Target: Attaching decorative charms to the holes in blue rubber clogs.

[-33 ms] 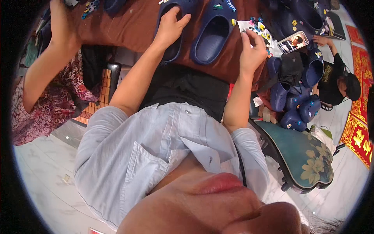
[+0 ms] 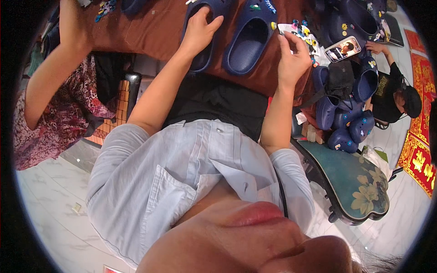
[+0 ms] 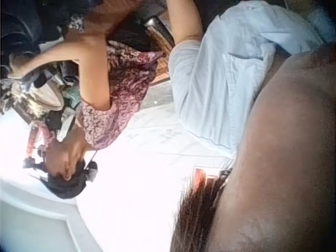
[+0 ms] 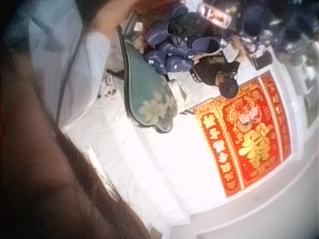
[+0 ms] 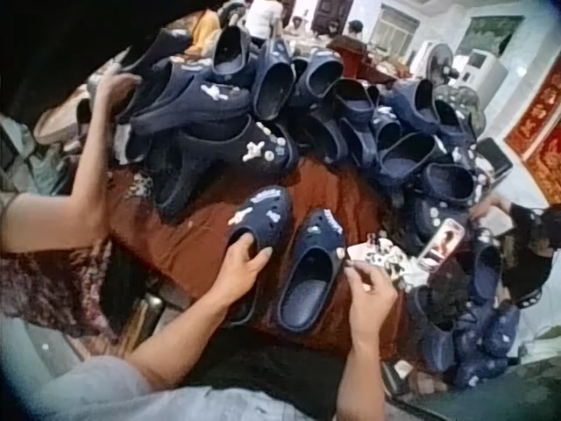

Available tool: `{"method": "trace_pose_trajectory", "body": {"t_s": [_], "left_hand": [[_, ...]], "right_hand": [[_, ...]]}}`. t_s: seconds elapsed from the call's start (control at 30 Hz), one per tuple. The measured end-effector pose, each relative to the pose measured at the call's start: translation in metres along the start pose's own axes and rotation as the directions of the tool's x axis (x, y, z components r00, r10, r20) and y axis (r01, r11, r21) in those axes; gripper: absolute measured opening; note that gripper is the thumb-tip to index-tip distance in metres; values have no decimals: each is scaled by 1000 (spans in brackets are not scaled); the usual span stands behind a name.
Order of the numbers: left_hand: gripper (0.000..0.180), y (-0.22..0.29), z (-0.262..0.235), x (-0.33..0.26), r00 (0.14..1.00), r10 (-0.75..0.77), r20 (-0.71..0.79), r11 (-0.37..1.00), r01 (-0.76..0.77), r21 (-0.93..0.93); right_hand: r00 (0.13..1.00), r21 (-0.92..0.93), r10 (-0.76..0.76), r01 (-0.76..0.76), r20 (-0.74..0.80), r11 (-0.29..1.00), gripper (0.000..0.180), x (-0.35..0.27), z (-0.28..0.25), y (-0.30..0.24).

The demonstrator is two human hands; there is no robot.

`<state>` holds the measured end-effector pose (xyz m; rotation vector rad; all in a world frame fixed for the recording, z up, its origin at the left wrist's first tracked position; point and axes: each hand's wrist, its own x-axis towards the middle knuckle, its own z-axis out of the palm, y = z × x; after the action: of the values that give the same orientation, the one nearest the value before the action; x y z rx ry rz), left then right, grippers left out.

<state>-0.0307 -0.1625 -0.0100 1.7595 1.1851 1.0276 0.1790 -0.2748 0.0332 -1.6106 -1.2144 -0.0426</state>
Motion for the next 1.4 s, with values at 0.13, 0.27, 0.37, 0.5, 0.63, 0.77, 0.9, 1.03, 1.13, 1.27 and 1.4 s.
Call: {"method": "trace_pose_trajectory", "body": {"t_s": [0.13, 0.27, 0.37, 0.5, 0.63, 0.77, 0.9, 1.03, 1.13, 1.27, 1.4], "left_hand": [[34, -1, 2, -1, 999, 32, -41, 995, -35, -88], [35, -11, 5, 1, 1000, 15, -24, 995, -18, -96], [35, -6, 8, 1, 995, 85, -53, 977, -94, -193], [34, 1, 4, 0, 997, -59, 52, 986, 66, -154], [37, 1, 6, 0, 998, 7, 63, 997, -2, -81], [38, 1, 5, 0, 998, 20, 58, 998, -16, -59], [36, -1, 12, 0, 995, 94, 16, 991, -92, -98], [35, -7, 16, -1, 991, 133, 7, 988, -132, -84], [35, -7, 17, 1, 992, 113, 64, 992, -108, -72], [34, -6, 20, 0, 982, 184, -36, 976, -187, -107], [35, -6, 18, 0, 985, 148, 87, 989, -145, -42]], "right_hand": [[993, 243, -53, 25, 110, 970, 13, 7, 30, -33], [972, 278, -147, 92, 183, 956, 14, 19, 74, -40], [968, 189, -225, 200, 116, 961, 12, 25, 93, -38], [983, 82, -125, 114, 136, 990, 14, 43, 92, -33], [945, 73, -120, 102, 303, 992, 13, 75, 99, -32], [897, 90, -148, 121, 417, 989, 12, 88, 116, -19], [888, 20, -207, 218, 410, 976, 13, 92, 132, -9], [822, -60, -273, 348, 500, 936, 13, 89, 134, -15], [820, 0, -265, 308, 506, 951, 12, 90, 129, -11], [820, -4, -293, 339, 491, 941, 12, 90, 126, -8], [788, -70, -294, 390, 541, 918, 13, 87, 120, -9]]}}
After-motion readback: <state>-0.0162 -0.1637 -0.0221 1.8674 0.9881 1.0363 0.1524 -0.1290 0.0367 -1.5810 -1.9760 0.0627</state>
